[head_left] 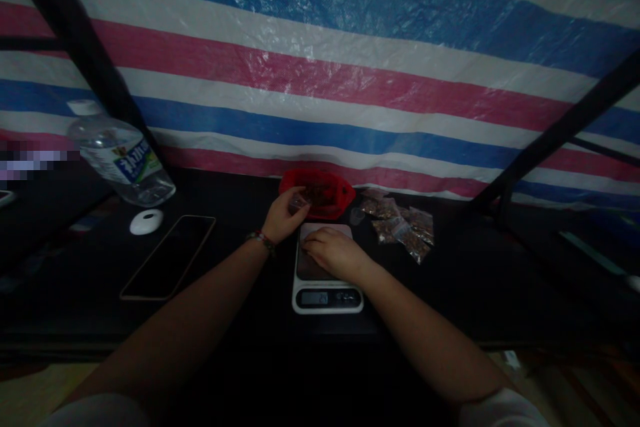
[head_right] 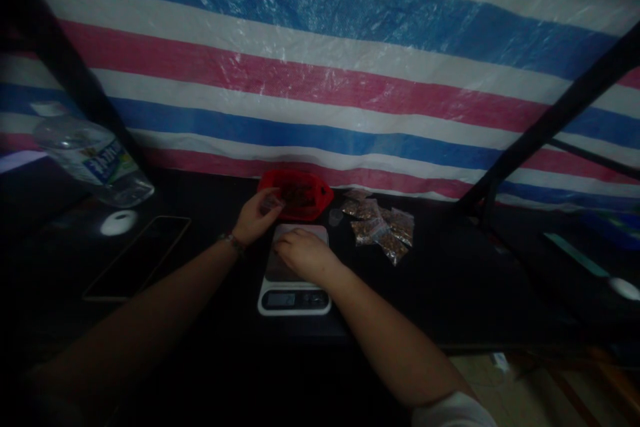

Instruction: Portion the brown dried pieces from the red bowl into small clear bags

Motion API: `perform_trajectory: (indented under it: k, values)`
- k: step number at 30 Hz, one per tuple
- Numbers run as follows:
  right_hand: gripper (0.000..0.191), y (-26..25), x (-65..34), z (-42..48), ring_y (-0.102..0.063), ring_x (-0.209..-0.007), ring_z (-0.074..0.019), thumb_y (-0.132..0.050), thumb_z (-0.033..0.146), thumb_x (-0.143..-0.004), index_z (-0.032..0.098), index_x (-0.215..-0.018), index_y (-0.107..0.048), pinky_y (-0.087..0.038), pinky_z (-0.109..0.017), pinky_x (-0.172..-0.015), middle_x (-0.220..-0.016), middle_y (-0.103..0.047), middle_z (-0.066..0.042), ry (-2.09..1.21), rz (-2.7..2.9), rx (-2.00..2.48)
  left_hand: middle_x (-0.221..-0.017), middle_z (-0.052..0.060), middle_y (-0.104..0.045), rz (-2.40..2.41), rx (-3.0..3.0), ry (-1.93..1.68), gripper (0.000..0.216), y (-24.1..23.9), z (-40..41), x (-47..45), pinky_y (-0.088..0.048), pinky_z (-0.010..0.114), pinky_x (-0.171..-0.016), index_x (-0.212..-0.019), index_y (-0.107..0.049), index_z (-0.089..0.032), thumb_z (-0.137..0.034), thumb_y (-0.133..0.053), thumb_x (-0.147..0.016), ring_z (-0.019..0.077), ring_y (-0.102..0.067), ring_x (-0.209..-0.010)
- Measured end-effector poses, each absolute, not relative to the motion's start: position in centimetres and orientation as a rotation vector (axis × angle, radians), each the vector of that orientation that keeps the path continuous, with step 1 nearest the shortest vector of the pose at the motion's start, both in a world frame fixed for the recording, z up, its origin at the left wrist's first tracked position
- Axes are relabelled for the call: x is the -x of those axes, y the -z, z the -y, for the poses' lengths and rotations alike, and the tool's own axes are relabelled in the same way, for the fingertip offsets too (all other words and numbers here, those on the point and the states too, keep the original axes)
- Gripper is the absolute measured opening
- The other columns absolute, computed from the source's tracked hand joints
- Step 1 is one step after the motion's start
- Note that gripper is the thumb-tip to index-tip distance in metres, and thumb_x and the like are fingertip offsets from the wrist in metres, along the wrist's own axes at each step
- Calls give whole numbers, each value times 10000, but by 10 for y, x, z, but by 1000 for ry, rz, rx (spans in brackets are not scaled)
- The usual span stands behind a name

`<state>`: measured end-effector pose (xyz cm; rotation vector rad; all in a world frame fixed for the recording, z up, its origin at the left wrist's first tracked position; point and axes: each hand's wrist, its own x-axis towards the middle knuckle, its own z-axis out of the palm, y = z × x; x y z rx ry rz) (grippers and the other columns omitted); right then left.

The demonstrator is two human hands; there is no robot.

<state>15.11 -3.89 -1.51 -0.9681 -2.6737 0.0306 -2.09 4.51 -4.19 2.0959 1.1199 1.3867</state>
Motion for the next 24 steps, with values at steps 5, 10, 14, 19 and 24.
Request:
perform_trajectory:
  k: [5,10,14,19,24]
  values:
    - [211,12,-160,39,-550,-1002,-207,-506,220,-887,193,-1024,-665,-423,-358,-907,-1015,-654,-62,-67,2653,997,-973,67,-666,-1126,-2074,-1393,434,44,-47,20,-507,335,-823,-1190,-533,-158,-317,-592,-791,187,-640,-869]
    - [292,-2,-175,37,-501,-1109,-196,-541,324,-877,202,-1133,-612,-391,-359,-955,-1168,-596,-75,-258,2539,1007,-937,55,-663,-1141,-2071,-1408,424,42,-45,19,-504,318,-808,-1182,-536,-162,-312,-591,-790,175,-636,-839]
    - [504,-6,-192,31,-490,-1137,-235,-673,388,-763,173,-1206,-568,-371,-391,-979,-1202,-571,-110,-384,2551,1049,-976,66,-656,-1135,-2147,-1373,444,38,-42,21,-491,334,-831,-1189,-532,-158,-308,-596,-775,190,-627,-877]
    - [400,-6,-190,27,-538,-1058,-219,-686,266,-755,164,-1135,-613,-407,-356,-924,-1083,-621,-102,-479,2609,1033,-1055,77,-641,-1011,-2289,-1209,533,37,-42,25,-481,355,-856,-1251,-486,-162,-284,-605,-746,216,-616,-949]
    - [230,-8,-180,27,-573,-953,-179,-592,145,-817,162,-1037,-656,-435,-309,-874,-1006,-637,-83,-433,2629,1025,-1024,72,-652,-915,-2323,-1097,533,36,-41,27,-491,339,-836,-1260,-473,-153,-258,-592,-751,203,-629,-912]
